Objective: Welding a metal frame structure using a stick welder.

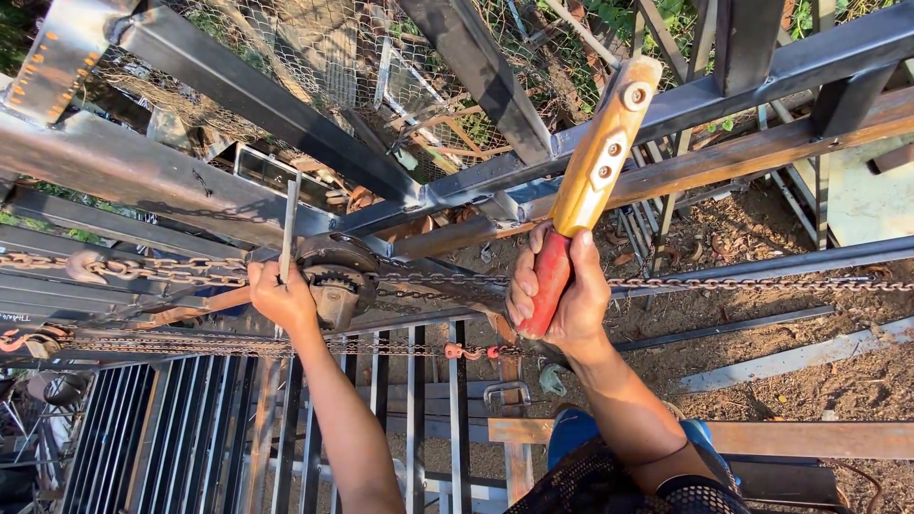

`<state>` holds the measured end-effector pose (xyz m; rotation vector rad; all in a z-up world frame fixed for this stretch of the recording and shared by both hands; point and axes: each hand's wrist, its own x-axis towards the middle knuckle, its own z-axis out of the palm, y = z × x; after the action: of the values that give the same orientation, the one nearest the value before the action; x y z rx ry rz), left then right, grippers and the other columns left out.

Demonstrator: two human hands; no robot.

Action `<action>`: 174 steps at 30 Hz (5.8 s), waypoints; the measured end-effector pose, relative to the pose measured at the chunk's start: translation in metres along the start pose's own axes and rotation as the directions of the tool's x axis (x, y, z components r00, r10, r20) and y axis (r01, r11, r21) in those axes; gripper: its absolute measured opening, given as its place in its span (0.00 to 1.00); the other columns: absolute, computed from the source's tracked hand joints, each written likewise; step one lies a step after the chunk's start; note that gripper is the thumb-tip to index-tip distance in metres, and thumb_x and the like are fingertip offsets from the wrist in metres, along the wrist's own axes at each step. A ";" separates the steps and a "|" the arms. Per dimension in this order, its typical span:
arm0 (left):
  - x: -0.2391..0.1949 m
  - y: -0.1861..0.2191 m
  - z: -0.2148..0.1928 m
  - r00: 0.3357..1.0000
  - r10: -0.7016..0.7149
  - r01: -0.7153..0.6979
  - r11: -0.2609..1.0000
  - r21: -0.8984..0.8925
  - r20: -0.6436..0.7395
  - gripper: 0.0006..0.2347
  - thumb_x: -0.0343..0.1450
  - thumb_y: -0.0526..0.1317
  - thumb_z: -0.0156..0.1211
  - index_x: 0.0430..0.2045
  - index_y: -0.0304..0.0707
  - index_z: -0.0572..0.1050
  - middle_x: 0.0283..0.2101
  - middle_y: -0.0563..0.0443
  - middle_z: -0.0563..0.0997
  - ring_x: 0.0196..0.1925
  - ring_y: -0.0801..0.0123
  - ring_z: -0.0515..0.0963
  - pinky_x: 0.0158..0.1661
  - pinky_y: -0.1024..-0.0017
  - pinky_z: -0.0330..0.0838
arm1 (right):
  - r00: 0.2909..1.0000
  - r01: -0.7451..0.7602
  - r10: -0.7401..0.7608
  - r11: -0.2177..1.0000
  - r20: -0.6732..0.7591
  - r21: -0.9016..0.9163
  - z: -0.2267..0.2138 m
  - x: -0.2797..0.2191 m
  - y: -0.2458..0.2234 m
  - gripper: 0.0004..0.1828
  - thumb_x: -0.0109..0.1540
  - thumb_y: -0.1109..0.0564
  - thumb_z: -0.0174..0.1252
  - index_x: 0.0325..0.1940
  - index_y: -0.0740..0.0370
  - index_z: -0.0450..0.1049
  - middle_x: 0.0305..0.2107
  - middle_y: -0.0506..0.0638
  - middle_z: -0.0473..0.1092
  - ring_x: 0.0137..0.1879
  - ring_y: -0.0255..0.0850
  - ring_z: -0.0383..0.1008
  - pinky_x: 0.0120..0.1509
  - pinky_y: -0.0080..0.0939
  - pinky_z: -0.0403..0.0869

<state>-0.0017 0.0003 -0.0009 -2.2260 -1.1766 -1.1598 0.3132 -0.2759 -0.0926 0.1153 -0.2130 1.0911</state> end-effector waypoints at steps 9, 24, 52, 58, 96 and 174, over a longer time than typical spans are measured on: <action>0.001 0.005 -0.001 1.000 -0.005 0.005 1.000 0.005 -0.003 0.07 0.71 0.32 0.66 0.26 0.26 0.74 0.33 0.40 0.70 0.34 0.42 0.73 0.35 0.51 0.63 | 0.999 0.022 -0.023 1.000 0.037 0.007 -0.004 -0.001 -0.001 0.28 0.72 0.31 0.43 0.49 0.61 0.60 0.23 0.52 0.62 0.21 0.42 0.63 0.25 0.44 0.68; 0.000 0.000 0.002 1.000 0.003 -0.002 1.000 0.027 -0.014 0.08 0.70 0.32 0.67 0.25 0.26 0.74 0.33 0.39 0.71 0.34 0.41 0.73 0.34 0.50 0.62 | 1.000 0.021 -0.021 1.000 -0.014 -0.004 -0.002 -0.001 -0.004 0.29 0.72 0.30 0.43 0.49 0.61 0.61 0.23 0.52 0.62 0.20 0.42 0.63 0.24 0.43 0.67; -0.001 -0.004 0.003 1.000 0.010 -0.010 1.000 -0.006 -0.021 0.08 0.70 0.32 0.66 0.24 0.26 0.73 0.33 0.39 0.71 0.34 0.41 0.72 0.35 0.51 0.63 | 0.997 0.062 -0.064 0.997 -0.036 -0.045 -0.001 -0.005 -0.002 0.28 0.72 0.30 0.43 0.49 0.59 0.61 0.24 0.52 0.62 0.21 0.42 0.61 0.24 0.44 0.66; -0.001 -0.001 0.002 1.000 -0.011 0.011 1.000 -0.016 -0.012 0.07 0.70 0.31 0.66 0.25 0.27 0.74 0.33 0.39 0.71 0.35 0.43 0.73 0.36 0.52 0.64 | 0.999 0.028 -0.029 0.998 -0.019 -0.059 0.001 -0.001 0.000 0.29 0.71 0.30 0.45 0.49 0.60 0.61 0.24 0.53 0.62 0.21 0.42 0.62 0.24 0.44 0.66; -0.003 0.002 0.003 1.000 -0.026 0.026 0.998 -0.061 0.003 0.08 0.69 0.33 0.68 0.24 0.29 0.74 0.33 0.40 0.71 0.33 0.45 0.73 0.34 0.53 0.63 | 0.995 0.100 -0.099 0.992 0.011 -0.074 -0.002 -0.003 0.006 0.28 0.72 0.30 0.44 0.49 0.59 0.60 0.25 0.52 0.62 0.23 0.41 0.62 0.26 0.43 0.67; 0.063 0.164 0.005 0.149 0.989 0.195 -0.023 -0.981 0.007 0.44 0.64 0.74 0.48 0.62 0.31 0.61 0.24 0.44 0.81 0.26 0.50 0.84 0.29 0.54 0.80 | 0.390 0.258 -0.856 -0.252 0.339 -0.933 0.050 0.002 0.154 0.17 0.71 0.48 0.57 0.47 0.65 0.66 0.32 0.42 0.65 0.35 0.30 0.62 0.39 0.31 0.64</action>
<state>0.1536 -0.0604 0.0548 -3.8131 1.1914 0.1439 0.1715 -0.2139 -0.0454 -1.2214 -0.3075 -0.3854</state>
